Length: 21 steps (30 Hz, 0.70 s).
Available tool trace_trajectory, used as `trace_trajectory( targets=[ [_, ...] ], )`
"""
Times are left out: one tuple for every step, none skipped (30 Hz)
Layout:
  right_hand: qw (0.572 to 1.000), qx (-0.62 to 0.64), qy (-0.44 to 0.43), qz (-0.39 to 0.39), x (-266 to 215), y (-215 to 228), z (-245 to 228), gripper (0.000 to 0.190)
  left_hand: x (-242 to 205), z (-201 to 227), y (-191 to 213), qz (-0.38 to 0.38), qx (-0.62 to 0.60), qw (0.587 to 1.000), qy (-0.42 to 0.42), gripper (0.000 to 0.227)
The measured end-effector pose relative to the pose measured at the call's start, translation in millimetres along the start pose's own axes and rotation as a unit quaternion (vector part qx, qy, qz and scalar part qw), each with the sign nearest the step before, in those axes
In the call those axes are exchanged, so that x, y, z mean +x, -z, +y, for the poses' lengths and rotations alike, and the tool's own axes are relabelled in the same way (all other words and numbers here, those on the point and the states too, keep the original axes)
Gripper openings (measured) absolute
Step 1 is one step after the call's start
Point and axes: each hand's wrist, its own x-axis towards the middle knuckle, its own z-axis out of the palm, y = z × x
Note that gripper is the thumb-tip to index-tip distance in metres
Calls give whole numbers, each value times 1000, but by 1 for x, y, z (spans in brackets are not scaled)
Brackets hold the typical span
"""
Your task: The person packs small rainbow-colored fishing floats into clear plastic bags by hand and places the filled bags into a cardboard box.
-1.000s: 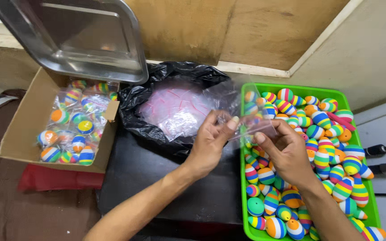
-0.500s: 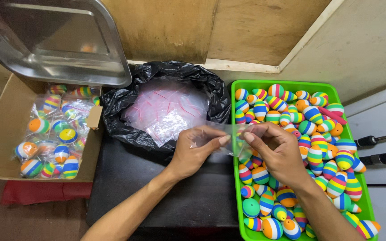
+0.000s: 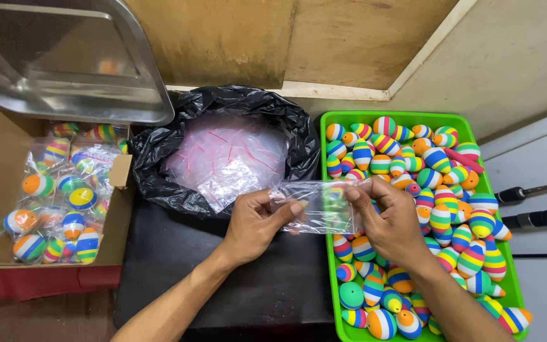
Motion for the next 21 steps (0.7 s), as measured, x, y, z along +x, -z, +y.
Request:
trace_trajectory(
  targets=[
    [1000, -13, 0, 7, -1, -1, 1, 33, -1, 1, -1, 0, -16, 1000, 4, 16],
    [1000, -13, -1, 8, -1, -2, 0, 33, -2, 2, -2, -1, -17, 1000, 5, 16],
    [1000, -14, -3, 10, -1, -4, -1, 39, -3, 3, -4, 0, -19, 1000, -1, 17],
    [1000, -15, -5, 11, -1, -5, -2, 45, -4, 4, -5, 1, -21, 1000, -7, 19],
    [1000, -15, -6, 12, -2, -4, 2, 45, -6, 7, -5, 0, -21, 1000, -5, 19],
    [1000, -5, -12, 9, -3, -3, 5, 48, -7, 10, -6, 13, 5, 999, -30, 18],
    [1000, 6, -16, 7, -3, -2, 8, 51, -7, 13, -6, 26, 30, 998, -56, 18],
    [1000, 5, -17, 7, -3, -1, 9, 51, -8, 14, -6, 25, 30, 998, -56, 18],
    [999, 37, -13, -6, -2, 0, 10, 49, -8, 14, -6, 40, 69, 994, -77, 16],
    [997, 69, -10, -20, -2, 1, 11, 49, -9, 15, -5, 55, 108, 988, -98, 14],
    [997, 69, -10, -20, 0, -1, -2, 49, -8, 18, -6, 54, 108, 988, -98, 14],
    [995, 93, 0, -33, 2, -2, -15, 32, -7, 21, -8, 67, 116, 985, -110, 14],
    [992, 118, 10, -45, 4, -3, -28, 19, -6, 24, -9, 79, 124, 982, -121, 14],
    [992, 117, 9, -45, 4, -3, -26, 19, -7, 23, -10, 78, 124, 982, -121, 14],
    [993, 106, 20, -41, 4, -3, -25, 14, -7, 23, -10, 81, 117, 983, -117, 13],
    [994, 94, 30, -38, 5, -2, -23, 9, -8, 23, -11, 84, 109, 984, -114, 13],
    [994, 94, 30, -37, 4, -2, -20, 9, -10, 20, -9, 83, 109, 984, -114, 13],
    [995, 87, 25, -37, 4, -1, -16, 12, -11, 18, -6, 78, 109, 984, -117, 14],
    [996, 80, 21, -36, 4, -1, -12, 16, -12, 16, -3, 74, 110, 984, -122, 16],
    [996, 80, 21, -35, 4, 0, -12, 16, -11, 17, -6, 73, 110, 984, -122, 16],
    [998, 53, 11, -38, 3, 1, -13, 28, -11, 18, -9, 68, 99, 986, -119, 18]
  ],
)
